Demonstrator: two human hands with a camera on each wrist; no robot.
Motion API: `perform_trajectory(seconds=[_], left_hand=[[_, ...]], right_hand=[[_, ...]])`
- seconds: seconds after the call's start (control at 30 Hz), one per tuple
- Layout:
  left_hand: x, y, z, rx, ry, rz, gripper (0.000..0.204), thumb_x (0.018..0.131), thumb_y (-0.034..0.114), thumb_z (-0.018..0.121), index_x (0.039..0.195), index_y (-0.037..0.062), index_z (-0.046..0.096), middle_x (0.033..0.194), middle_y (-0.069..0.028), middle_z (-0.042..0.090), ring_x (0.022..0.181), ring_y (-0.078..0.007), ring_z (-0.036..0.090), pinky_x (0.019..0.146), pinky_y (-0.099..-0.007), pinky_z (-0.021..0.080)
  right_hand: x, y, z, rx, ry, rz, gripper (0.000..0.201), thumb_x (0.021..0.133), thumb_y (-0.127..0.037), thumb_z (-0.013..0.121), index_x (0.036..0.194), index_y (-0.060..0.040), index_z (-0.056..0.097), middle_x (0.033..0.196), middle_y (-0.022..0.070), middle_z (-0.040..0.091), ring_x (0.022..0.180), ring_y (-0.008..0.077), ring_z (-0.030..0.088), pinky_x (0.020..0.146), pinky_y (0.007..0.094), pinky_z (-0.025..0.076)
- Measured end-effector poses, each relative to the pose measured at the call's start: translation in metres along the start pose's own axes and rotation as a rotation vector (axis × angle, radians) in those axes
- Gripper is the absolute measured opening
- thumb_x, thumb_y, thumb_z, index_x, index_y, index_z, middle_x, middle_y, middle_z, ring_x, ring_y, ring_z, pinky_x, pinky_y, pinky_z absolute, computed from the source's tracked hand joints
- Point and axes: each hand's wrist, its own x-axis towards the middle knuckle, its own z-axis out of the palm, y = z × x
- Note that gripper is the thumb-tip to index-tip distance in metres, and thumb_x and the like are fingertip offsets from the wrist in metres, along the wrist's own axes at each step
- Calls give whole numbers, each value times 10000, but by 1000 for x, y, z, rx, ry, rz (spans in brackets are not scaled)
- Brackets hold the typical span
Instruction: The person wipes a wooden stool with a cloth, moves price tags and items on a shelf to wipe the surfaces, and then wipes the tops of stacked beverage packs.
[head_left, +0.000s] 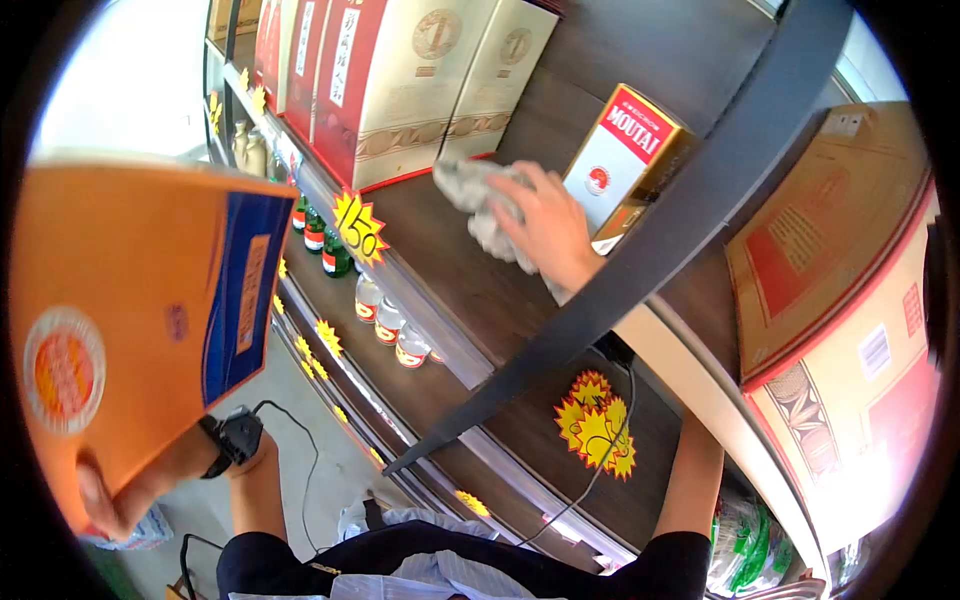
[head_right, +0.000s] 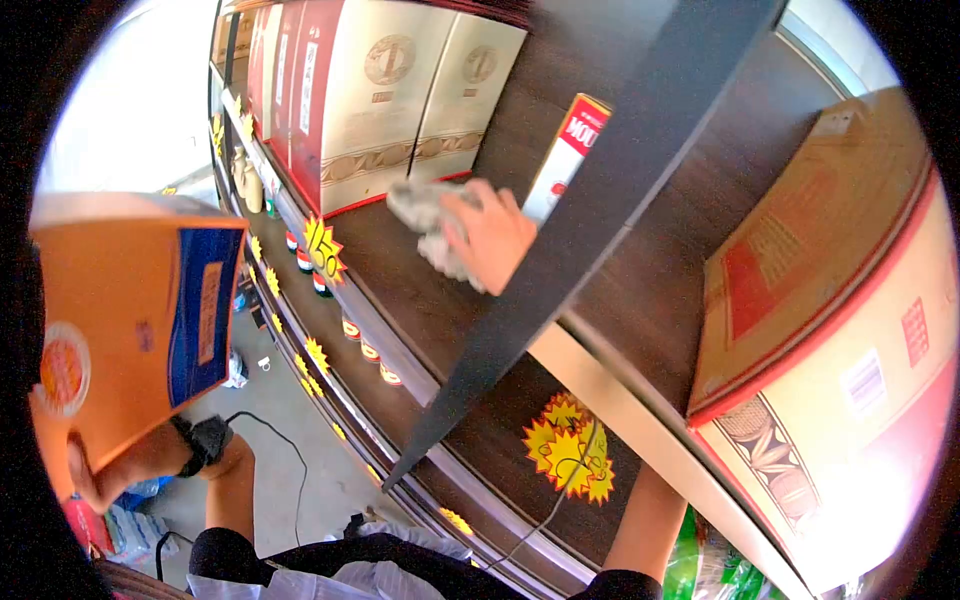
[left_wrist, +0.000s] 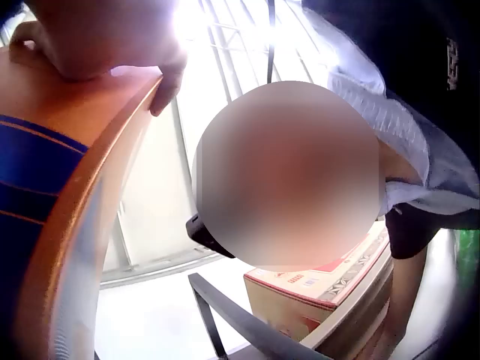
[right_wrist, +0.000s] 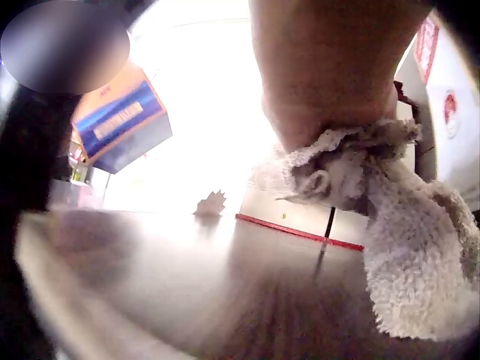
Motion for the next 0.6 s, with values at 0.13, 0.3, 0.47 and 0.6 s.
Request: perform_trajectory(seconds=[0.13,0.3,0.47,0.6], left_hand=[[4,-2,-18,28,-28,-19,364,884,202,485,1210,91,368,1167,-187,437,996,-287,507,917,-390,416],[6,-4,-30,62,-26,-36,318,892,209,467,1179,108,373,1144,-186,429,975,-287,511,892,-400,442],[11,-5,-31,81,0,-82,273,900,215,449,1148,125,377,1121,-186,421,953,-287,515,867,-411,468],[38,-22,-8,85,111,-292,238,906,220,434,1123,138,381,1102,-185,414,936,-286,518,848,-419,489]], right_hand=[[55,29,58,-143,-59,249,392,833,-275,562,1145,-40,531,1079,182,508,916,428,507,819,495,395],[95,64,129,-255,-430,516,479,853,-356,499,1117,41,536,1173,215,517,1017,444,497,907,562,292],[89,40,96,4,-629,185,429,825,-358,508,1119,-55,582,1032,205,607,944,357,587,913,414,406],[70,-5,71,388,-670,-251,388,800,-270,595,1136,-76,575,1116,176,535,1046,317,514,901,370,410]])
